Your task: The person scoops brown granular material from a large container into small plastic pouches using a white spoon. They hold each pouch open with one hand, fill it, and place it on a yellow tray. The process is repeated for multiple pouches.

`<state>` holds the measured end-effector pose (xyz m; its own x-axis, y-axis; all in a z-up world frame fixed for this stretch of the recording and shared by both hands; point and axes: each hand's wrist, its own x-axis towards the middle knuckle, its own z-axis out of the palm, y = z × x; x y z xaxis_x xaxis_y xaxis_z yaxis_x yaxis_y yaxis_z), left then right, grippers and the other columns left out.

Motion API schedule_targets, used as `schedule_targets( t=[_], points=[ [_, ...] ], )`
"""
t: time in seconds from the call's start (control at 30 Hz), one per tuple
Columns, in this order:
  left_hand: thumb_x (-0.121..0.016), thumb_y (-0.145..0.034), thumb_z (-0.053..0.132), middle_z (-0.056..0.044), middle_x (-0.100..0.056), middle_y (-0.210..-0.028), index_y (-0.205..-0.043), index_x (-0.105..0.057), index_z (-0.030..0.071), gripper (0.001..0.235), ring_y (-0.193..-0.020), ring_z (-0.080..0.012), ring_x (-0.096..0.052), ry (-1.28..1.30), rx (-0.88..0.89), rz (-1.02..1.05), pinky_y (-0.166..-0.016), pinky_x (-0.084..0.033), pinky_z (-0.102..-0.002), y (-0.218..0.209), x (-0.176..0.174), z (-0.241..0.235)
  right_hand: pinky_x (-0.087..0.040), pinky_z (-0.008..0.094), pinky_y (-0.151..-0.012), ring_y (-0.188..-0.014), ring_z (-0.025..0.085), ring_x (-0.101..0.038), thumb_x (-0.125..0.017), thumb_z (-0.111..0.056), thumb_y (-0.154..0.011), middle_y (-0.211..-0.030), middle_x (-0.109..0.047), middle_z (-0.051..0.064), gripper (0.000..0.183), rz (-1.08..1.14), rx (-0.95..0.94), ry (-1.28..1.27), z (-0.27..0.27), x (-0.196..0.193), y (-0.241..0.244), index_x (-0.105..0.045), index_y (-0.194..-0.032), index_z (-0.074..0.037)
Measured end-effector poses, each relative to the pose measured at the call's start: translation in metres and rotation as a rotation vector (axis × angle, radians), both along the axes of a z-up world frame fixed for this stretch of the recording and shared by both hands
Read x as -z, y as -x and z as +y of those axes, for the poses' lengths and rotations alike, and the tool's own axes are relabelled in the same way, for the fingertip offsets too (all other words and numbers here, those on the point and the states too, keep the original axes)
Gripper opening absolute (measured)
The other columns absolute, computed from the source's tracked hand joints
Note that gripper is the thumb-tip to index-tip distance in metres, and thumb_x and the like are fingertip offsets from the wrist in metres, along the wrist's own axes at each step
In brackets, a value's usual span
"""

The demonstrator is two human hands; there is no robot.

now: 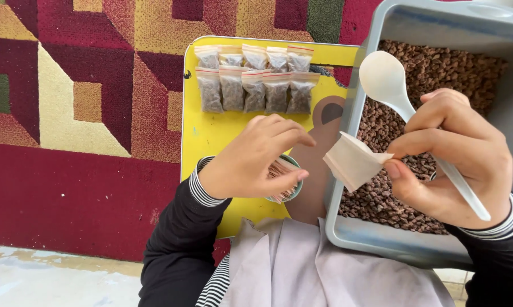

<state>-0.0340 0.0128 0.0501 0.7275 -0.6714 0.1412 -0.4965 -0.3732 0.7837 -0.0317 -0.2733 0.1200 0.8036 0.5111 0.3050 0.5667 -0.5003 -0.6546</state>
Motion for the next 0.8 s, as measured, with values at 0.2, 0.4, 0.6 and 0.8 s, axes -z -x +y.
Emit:
schedule_targets(
  t=[0.2, 0.4, 0.6, 0.8],
  points=[
    [-0.064, -0.099, 0.039, -0.015, -0.064, -0.124, -0.129, -0.058, 0.002, 0.048, -0.115, -0.031, -0.061, 0.282, -0.168, -0.047, -0.104, -0.048, -0.042, 0.023, -0.023, -0.041, -0.05, 0.049, -0.105, -0.071, 0.022, -0.052, -0.067, -0.018, -0.086, -0.078, -0.055, 0.011, 0.019, 0.021, -0.055, -0.067, -0.015, -0.011, 0.009, -0.069, -0.081, 0.001],
    [-0.055, -0.106, 0.03, -0.004, -0.06, -0.091, -0.1, -0.06, 0.008, 0.024, -0.08, -0.017, -0.056, 0.617, -0.332, 0.186, -0.074, -0.045, -0.029, 0.052, -0.023, -0.094, -0.051, 0.042, -0.09, -0.074, 0.025, -0.052, -0.066, -0.016, -0.089, -0.086, -0.053, 0.014, 0.018, -0.009, -0.048, -0.164, -0.032, -0.008, 0.02, -0.07, -0.088, 0.002],
    [-0.053, -0.105, 0.039, 0.003, -0.04, -0.076, -0.087, -0.047, 0.012, 0.033, -0.061, -0.0066, -0.032, 0.667, -0.346, 0.289, -0.056, -0.026, -0.023, 0.053, -0.033, -0.129, -0.047, 0.037, -0.077, -0.085, 0.027, -0.058, -0.066, -0.013, -0.099, -0.093, -0.057, 0.015, 0.016, -0.066, 0.069, -0.147, -0.052, 0.004, 0.023, -0.07, -0.092, 0.0],
    [-0.047, -0.107, 0.042, 0.006, -0.033, -0.077, -0.09, -0.044, 0.015, 0.032, -0.064, -0.0046, -0.031, 0.626, -0.311, 0.307, -0.056, -0.028, -0.022, 0.03, -0.023, -0.153, -0.047, 0.039, -0.078, -0.088, 0.028, -0.056, -0.065, -0.013, -0.1, -0.099, -0.058, 0.017, 0.017, -0.049, 0.013, -0.146, -0.073, 0.008, 0.008, -0.069, -0.101, 0.003]
  ],
)
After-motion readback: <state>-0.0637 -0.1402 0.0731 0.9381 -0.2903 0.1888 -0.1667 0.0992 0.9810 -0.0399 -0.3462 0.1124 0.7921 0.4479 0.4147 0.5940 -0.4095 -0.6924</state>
